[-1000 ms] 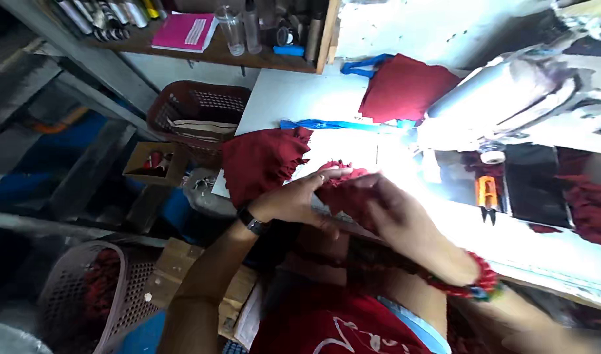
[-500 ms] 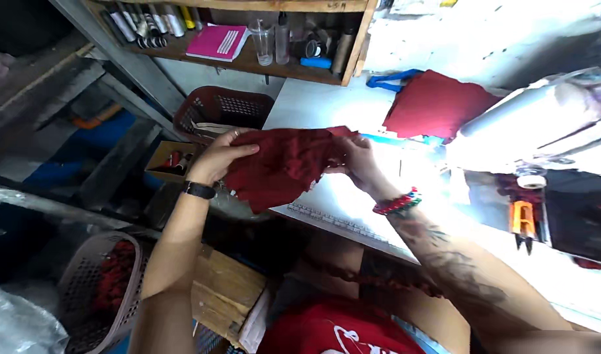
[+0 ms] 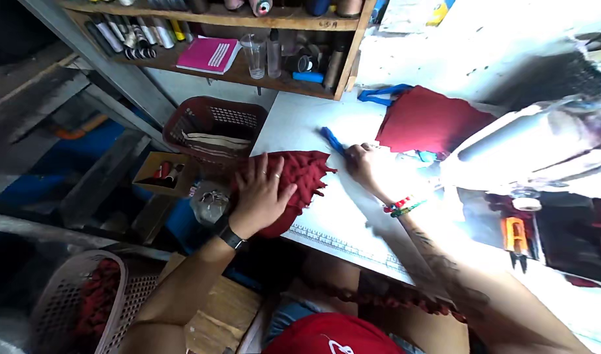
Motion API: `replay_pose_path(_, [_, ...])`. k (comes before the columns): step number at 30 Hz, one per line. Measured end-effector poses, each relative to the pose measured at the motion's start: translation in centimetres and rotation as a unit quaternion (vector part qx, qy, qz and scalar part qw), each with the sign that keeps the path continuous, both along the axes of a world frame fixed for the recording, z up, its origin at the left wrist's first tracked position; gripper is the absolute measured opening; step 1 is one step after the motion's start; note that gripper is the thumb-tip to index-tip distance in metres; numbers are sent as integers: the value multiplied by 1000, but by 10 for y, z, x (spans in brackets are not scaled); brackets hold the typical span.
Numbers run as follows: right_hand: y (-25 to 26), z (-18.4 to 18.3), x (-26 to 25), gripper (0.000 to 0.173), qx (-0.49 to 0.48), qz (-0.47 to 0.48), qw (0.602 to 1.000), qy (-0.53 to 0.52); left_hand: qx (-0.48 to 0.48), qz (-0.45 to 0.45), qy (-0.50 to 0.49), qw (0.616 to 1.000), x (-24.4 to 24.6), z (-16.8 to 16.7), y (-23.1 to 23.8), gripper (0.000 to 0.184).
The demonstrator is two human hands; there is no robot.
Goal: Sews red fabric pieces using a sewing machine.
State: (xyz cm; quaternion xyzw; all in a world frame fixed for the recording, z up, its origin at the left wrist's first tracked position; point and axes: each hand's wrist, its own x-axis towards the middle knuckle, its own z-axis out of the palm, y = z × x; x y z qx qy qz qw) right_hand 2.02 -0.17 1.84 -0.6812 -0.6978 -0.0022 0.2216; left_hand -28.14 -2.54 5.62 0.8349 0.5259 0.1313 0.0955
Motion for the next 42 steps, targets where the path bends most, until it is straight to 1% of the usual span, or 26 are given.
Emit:
replay_pose_path(1, [-7, 0, 4, 21, -17, -10, 999, 41, -48, -11, 21, 999, 5, -7, 3, 74])
replay_pose_path(2, [-19, 4, 8, 21, -31, -5, 995, 92, -70, -19, 32, 997, 9, -13, 12, 75])
replay_pose_path(4, [-56, 17, 14, 20, -50, 52, 985, 156, -61, -30, 32, 997, 16, -20, 44, 74])
replay_pose_path(6, [-95, 23, 14, 23, -95, 127, 971, 176, -47, -58, 33, 997, 27, -23, 83, 74])
replay_pose_path(7, [-109, 19, 12, 22, -107, 163, 964, 179, -30, -80, 35, 996, 36, -25, 104, 74])
replay_pose_path(9, [-128, 12, 4, 17, -84, 188, 969, 136, 0, -127, 45, 991, 58, -26, 146, 73])
replay_pose_path(12, [-139, 2, -5, 16, -3, 171, 982, 78, 37, -185, 65, 980, 94, -21, 201, 69])
replay_pose_path(15, [-157, 6, -11, 23, 38, 154, 984, 82, 70, -188, 70, 977, 114, -8, 231, 64])
replay_pose_path(17, [-179, 7, -9, 23, 32, 144, 983, 110, 87, -174, 62, 979, 120, 3, 227, 57])
replay_pose_path(19, [-200, 8, 2, 24, 16, 132, 981, 144, 120, -172, 11, 978, 124, 15, 204, 40])
replay_pose_path(21, [-215, 6, 19, 24, 22, 105, 982, 155, 133, -216, -62, 965, 131, 23, 173, 29])
replay_pose_path(23, [-227, 5, 38, 26, 57, 45, 987, 144, 111, -276, -126, 946, 146, 24, 147, 23])
replay_pose_path(26, [-240, 11, 65, 28, 118, -92, 984, 95, 73, -324, -169, 928, 192, 21, 131, 20])
replay_pose_path(29, [-254, 6, 93, 36, 119, -203, 971, 42, 48, -330, -195, 922, 258, 18, 132, 20])
replay_pose_path(31, [-263, -6, 107, 40, 101, -234, 966, 37, 8, -319, -219, 922, 304, 12, 135, 25])
replay_pose_path(32, [-266, -12, 110, 40, 91, -240, 965, 44, -13, -307, -218, 926, 325, 8, 135, 31])
replay_pose_path(33, [-268, -18, 110, 39, 83, -242, 965, 53, -33, -290, -203, 935, 342, 3, 135, 37])
replay_pose_path(34, [-270, -24, 109, 37, 80, -243, 965, 61, -44, -274, -176, 945, 354, -1, 135, 38])
replay_pose_path(37, [-269, -33, 103, 31, 106, -247, 962, 56, -34, -268, -134, 954, 372, -7, 139, 22])
replay_pose_path(38, [-269, -34, 102, 29, 112, -249, 960, 55, -48, -269, -141, 952, 373, -5, 143, 20])
replay_pose_path(42, [-269, -30, 100, 27, 99, -252, 961, 57, -158, -251, -199, 934, 365, 8, 159, 24])
